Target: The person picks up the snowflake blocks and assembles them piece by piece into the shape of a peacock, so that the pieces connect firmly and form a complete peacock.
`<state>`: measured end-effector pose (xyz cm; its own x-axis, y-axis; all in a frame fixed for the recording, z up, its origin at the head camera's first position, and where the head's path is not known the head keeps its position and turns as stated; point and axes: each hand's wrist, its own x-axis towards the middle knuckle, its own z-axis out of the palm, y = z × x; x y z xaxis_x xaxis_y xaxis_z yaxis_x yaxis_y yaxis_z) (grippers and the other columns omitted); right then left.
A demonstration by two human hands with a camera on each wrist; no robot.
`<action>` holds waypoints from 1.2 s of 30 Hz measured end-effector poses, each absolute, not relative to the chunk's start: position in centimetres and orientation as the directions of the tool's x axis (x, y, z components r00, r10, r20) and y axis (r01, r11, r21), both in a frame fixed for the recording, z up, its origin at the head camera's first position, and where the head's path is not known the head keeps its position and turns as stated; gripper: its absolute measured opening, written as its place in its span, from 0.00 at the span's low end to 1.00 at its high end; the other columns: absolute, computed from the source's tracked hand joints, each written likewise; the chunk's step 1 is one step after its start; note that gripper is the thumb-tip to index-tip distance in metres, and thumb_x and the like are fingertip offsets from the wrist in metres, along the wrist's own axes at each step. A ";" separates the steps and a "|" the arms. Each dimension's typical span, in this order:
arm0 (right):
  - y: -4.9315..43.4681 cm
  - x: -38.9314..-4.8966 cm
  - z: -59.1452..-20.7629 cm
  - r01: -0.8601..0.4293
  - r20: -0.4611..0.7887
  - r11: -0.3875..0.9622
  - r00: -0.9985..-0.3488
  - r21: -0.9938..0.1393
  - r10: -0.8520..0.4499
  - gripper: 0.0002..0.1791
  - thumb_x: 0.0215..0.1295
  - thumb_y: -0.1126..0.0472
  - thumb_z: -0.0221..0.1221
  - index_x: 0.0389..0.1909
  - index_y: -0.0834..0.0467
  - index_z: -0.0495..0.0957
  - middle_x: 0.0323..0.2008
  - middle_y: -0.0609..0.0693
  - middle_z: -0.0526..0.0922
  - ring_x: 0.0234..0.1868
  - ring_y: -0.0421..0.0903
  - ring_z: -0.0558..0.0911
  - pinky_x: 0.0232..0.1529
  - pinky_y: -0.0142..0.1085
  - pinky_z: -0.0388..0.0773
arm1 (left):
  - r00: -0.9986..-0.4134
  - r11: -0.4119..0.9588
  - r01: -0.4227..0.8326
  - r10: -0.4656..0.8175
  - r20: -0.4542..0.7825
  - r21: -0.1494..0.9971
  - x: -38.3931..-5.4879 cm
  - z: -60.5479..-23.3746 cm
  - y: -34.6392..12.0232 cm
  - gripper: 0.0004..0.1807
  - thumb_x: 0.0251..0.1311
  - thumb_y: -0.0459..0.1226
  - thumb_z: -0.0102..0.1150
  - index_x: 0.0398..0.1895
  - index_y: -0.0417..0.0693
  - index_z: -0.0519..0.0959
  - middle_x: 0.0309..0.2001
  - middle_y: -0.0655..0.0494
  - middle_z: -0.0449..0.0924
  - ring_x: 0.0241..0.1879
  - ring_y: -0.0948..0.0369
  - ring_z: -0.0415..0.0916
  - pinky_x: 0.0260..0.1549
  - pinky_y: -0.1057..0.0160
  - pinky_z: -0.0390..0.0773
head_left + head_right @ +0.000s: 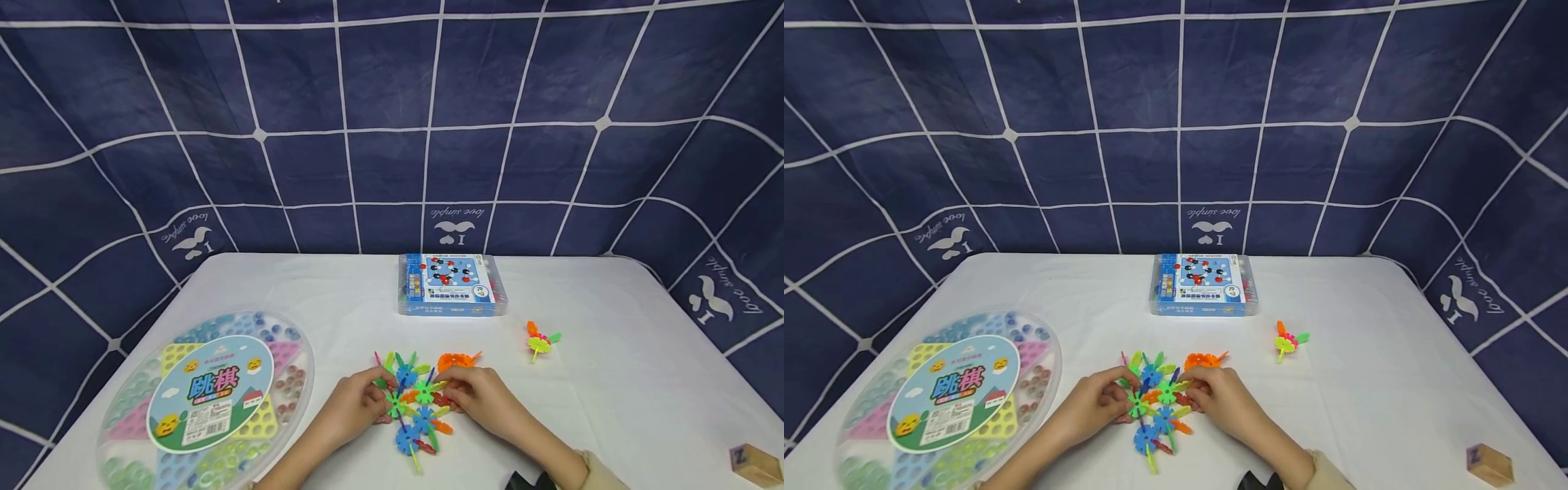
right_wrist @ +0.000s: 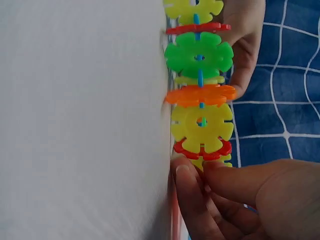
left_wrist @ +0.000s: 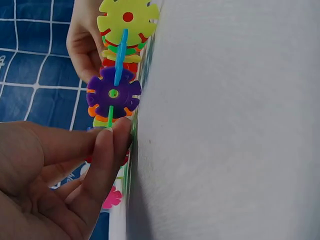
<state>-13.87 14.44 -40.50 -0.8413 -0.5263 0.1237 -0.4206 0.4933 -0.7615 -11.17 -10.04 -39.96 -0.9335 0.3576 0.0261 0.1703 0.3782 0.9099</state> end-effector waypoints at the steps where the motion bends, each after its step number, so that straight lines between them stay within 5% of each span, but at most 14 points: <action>1: 14.4 -13.9 -40.6 -0.406 0.125 0.472 -0.845 -0.782 -0.520 0.09 0.59 0.71 0.61 0.40 0.60 0.81 0.24 0.41 0.78 0.19 0.35 0.75 0.21 0.29 0.76 | -0.934 0.371 0.166 0.356 0.025 0.914 -11.2 -40.0 -10.1 0.14 0.52 0.19 0.55 0.40 0.40 0.76 0.21 0.57 0.76 0.20 0.62 0.79 0.21 0.69 0.79; 9: 13.5 -13.5 -40.4 -0.382 0.222 0.336 -0.876 -0.861 -0.428 0.06 0.59 0.70 0.62 0.36 0.57 0.82 0.29 0.45 0.82 0.18 0.39 0.78 0.19 0.32 0.78 | -0.945 0.357 0.079 0.324 -0.043 0.931 -11.1 -40.0 -10.3 0.18 0.50 0.24 0.63 0.46 0.42 0.77 0.24 0.57 0.77 0.20 0.64 0.74 0.22 0.69 0.76; 16: 12.9 -13.2 -38.8 -0.397 0.250 0.358 -0.885 -0.845 -0.392 0.09 0.61 0.70 0.60 0.40 0.55 0.82 0.28 0.42 0.82 0.18 0.39 0.78 0.19 0.32 0.78 | -0.913 0.076 -0.187 0.355 -0.202 0.979 -11.1 -39.5 -10.1 0.22 0.58 0.36 0.63 0.53 0.36 0.71 0.31 0.51 0.79 0.35 0.58 0.78 0.37 0.60 0.80; 23: 12.3 -13.3 -36.8 -0.505 0.358 0.342 -0.840 -0.793 -0.408 0.14 0.61 0.71 0.59 0.46 0.55 0.80 0.28 0.41 0.81 0.24 0.37 0.80 0.27 0.31 0.80 | -0.888 -0.110 -0.321 0.380 -0.259 0.941 -11.8 -39.2 -8.9 0.21 0.59 0.39 0.62 0.50 0.41 0.66 0.44 0.44 0.79 0.40 0.53 0.79 0.43 0.53 0.78; 36: 12.1 -13.1 -35.9 -0.589 0.422 0.322 -0.782 -0.741 -0.459 0.18 0.65 0.67 0.57 0.55 0.55 0.75 0.33 0.42 0.83 0.29 0.39 0.81 0.30 0.31 0.80 | -0.882 -0.232 -0.428 0.316 -0.349 0.874 -13.1 -39.1 -7.6 0.20 0.60 0.38 0.60 0.50 0.41 0.66 0.47 0.44 0.79 0.41 0.53 0.79 0.42 0.56 0.79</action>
<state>-13.10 12.12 -35.92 -0.7817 -0.4587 0.4224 -0.5893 0.3218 -0.7411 -13.12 -7.61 -39.15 -0.8824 0.3158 -0.3488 -0.4281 -0.2316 0.8735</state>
